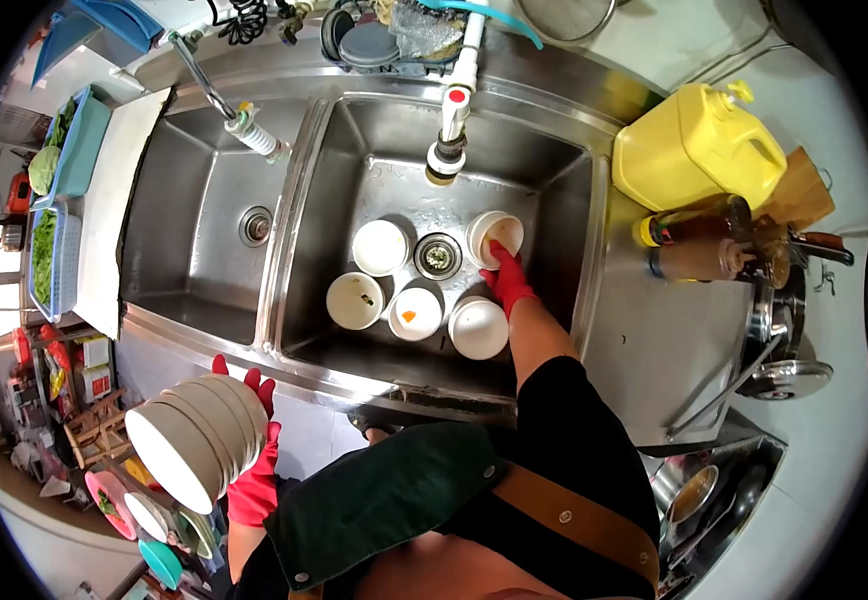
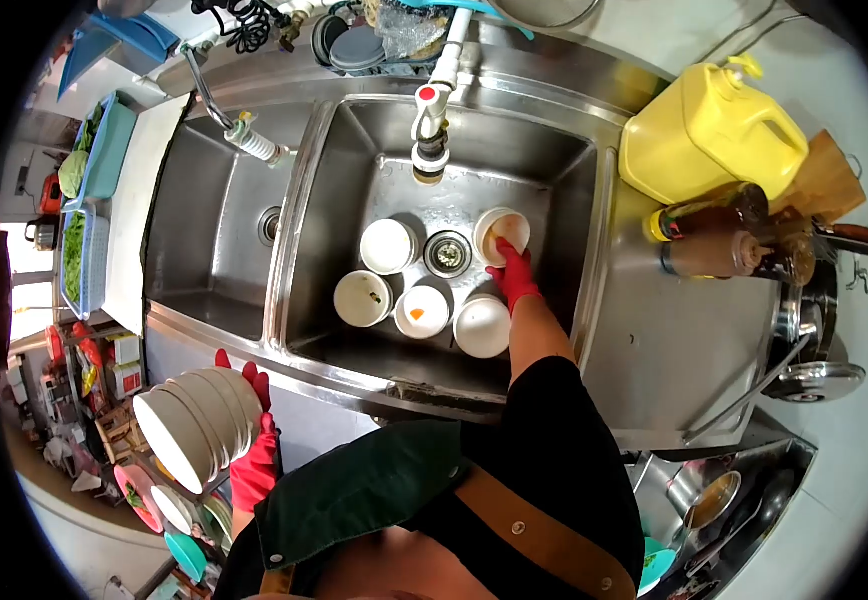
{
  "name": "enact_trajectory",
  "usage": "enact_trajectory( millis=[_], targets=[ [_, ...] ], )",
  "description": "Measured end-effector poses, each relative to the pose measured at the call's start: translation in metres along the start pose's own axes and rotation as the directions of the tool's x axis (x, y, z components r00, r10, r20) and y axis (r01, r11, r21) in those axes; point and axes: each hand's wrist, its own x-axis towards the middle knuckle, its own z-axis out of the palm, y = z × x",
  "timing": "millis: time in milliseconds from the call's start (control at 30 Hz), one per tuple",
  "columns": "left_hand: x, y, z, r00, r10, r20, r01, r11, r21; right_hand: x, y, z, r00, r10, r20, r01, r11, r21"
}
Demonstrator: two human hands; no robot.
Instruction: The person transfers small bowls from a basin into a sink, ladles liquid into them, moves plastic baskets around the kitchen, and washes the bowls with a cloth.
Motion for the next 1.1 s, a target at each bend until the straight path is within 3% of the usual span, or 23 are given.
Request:
enact_trajectory(
  millis=[167,267,300,367,400,467,533,567,633,700,733,867,900,933,967,1000,1033,1067,1100],
  targets=[
    [0.000,-0.009,0.007,0.991,0.068,-0.112,-0.027,0.941,0.338,0.002,0.008,-0.020,0.997,0.015,0.070,-0.015,1.000,-0.002],
    [-0.001,-0.015,0.004,0.989,0.094,-0.110,-0.028,0.869,0.494,-0.004,0.008,-0.034,0.967,0.228,0.117,-0.245,0.954,0.170],
    [0.001,-0.019,0.000,0.991,0.119,-0.053,-0.071,0.832,0.550,-0.005,0.009,-0.037,0.969,0.227,0.092,-0.240,0.957,0.165],
    [0.002,-0.019,0.021,0.986,0.098,-0.138,-0.015,0.865,0.502,-0.022,0.006,-0.040,0.973,0.228,0.037,-0.231,0.961,0.155],
    [0.004,-0.019,0.033,0.978,0.083,-0.194,0.016,0.888,0.460,-0.007,0.017,-0.049,0.995,0.104,0.006,-0.104,0.995,0.000],
    [0.006,-0.018,0.047,0.966,0.058,-0.252,0.053,0.910,0.412,0.063,0.058,-0.091,0.988,-0.155,0.005,0.148,0.939,-0.312],
    [0.009,-0.017,0.051,0.968,0.014,-0.251,0.080,0.929,0.361,0.079,0.054,-0.107,0.973,-0.230,0.020,0.212,0.856,-0.472],
    [0.011,-0.016,0.052,0.973,-0.026,-0.228,0.098,0.945,0.312,0.081,0.055,-0.114,0.964,-0.263,0.030,0.235,0.803,-0.547],
    [0.022,-0.011,0.046,0.987,-0.161,-0.018,0.161,0.984,0.075,0.039,0.039,-0.088,0.937,-0.338,-0.087,0.237,0.798,-0.555],
    [0.027,-0.015,0.037,0.974,-0.147,0.171,0.147,0.989,0.014,-0.011,0.005,-0.055,0.907,-0.395,-0.144,0.238,0.764,-0.599],
    [0.026,-0.024,0.050,0.991,-0.089,0.104,0.074,0.988,0.138,-0.032,-0.012,-0.043,0.898,-0.414,-0.145,0.234,0.731,-0.641],
    [0.052,-0.032,0.053,0.906,-0.281,0.317,0.340,0.929,-0.147,-0.110,-0.045,-0.009,0.872,-0.461,-0.164,0.164,0.590,-0.790],
    [0.059,-0.031,0.065,0.856,-0.328,0.400,0.433,0.877,-0.209,-0.127,-0.043,-0.002,0.750,-0.658,0.063,0.414,0.393,-0.821],
    [0.068,-0.029,0.071,0.806,-0.345,0.481,0.503,0.828,-0.249,-0.150,-0.043,0.011,0.745,-0.615,0.259,0.568,0.382,-0.729],
    [0.080,-0.040,0.054,0.813,-0.488,0.317,0.544,0.831,-0.114,-0.173,-0.043,0.023,0.709,-0.547,0.444,0.690,0.409,-0.598],
    [0.090,-0.038,0.077,0.758,-0.505,0.412,0.587,0.804,-0.092,-0.217,-0.052,0.043,0.782,-0.292,0.550,0.557,0.723,-0.409],
    [0.102,-0.045,0.076,0.752,-0.514,0.412,0.566,0.824,-0.006,-0.260,-0.062,0.063,0.791,-0.013,0.611,0.244,0.924,-0.295],
    [0.114,-0.055,0.069,0.746,-0.523,0.412,0.541,0.837,0.083,-0.300,-0.072,0.082,0.726,0.248,0.642,-0.187,0.969,-0.163],
    [0.129,-0.065,0.067,0.719,-0.554,0.420,0.531,0.828,0.182,-0.312,-0.067,0.091,0.644,0.223,0.732,-0.279,0.959,-0.047]
  ],
)
